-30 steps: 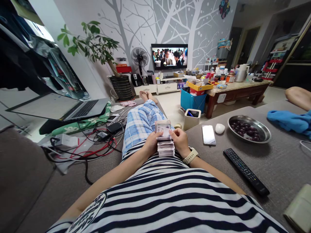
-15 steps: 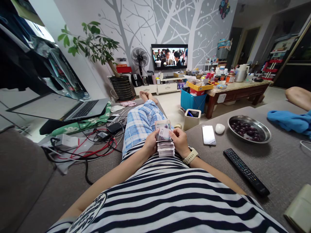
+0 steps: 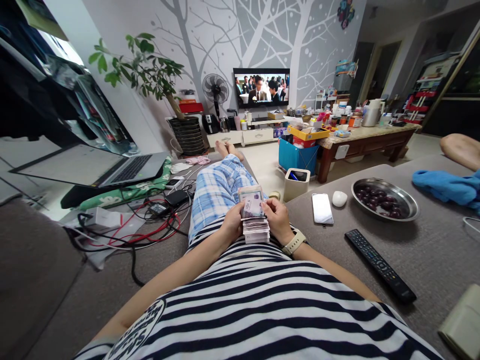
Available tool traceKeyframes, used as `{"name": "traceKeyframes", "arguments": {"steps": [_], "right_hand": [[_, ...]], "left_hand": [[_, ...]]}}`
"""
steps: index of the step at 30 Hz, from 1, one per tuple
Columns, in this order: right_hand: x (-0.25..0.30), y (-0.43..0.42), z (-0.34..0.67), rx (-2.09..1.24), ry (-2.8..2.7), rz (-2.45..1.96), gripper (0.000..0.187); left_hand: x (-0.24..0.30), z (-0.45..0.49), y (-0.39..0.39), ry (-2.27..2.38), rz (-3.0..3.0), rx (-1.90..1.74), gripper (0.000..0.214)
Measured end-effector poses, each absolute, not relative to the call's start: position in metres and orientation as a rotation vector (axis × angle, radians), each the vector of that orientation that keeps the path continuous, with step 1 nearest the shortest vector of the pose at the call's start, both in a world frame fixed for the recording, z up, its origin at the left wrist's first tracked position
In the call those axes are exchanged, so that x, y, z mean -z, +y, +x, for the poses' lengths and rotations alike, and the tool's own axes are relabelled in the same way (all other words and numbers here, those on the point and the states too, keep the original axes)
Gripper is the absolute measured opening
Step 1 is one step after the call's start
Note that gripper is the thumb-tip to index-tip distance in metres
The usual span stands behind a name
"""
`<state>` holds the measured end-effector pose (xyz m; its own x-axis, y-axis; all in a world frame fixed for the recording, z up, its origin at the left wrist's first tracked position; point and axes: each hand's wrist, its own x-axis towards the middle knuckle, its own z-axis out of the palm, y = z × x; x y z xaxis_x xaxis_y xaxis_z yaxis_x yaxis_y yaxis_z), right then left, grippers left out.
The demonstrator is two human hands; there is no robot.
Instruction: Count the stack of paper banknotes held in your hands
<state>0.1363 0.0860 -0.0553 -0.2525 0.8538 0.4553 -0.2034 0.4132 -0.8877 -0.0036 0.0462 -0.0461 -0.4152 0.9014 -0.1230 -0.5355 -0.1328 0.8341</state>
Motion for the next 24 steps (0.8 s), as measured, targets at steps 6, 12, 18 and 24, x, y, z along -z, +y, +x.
{"name": "traceKeyframes", "arguments": {"steps": [6,12,18,24], "right_hand": [[0.0551,0.0851,0.1358,-1.167,-1.488,-0.580,0.040],[0.0571,0.0855,0.1356,-1.139,-1.516,-0.584,0.041],[0.0575,0.0856,0.1373,-1.122,-1.519,-0.587,0.040],[0.0557,0.0833,0.1382,-1.104,-1.508,-0.575,0.040]], "left_hand": [[0.0441,-0.0019,0.0440,1.057,0.525,-1.764,0.017],[0.0468,-0.0035,0.0433,1.067,0.598,-1.747,0.025],[0.0519,-0.0056,0.0449,1.076,0.584,-1.755,0.025],[0.0496,-0.0047,0.0429,1.062,0.592,-1.745,0.028]]}}
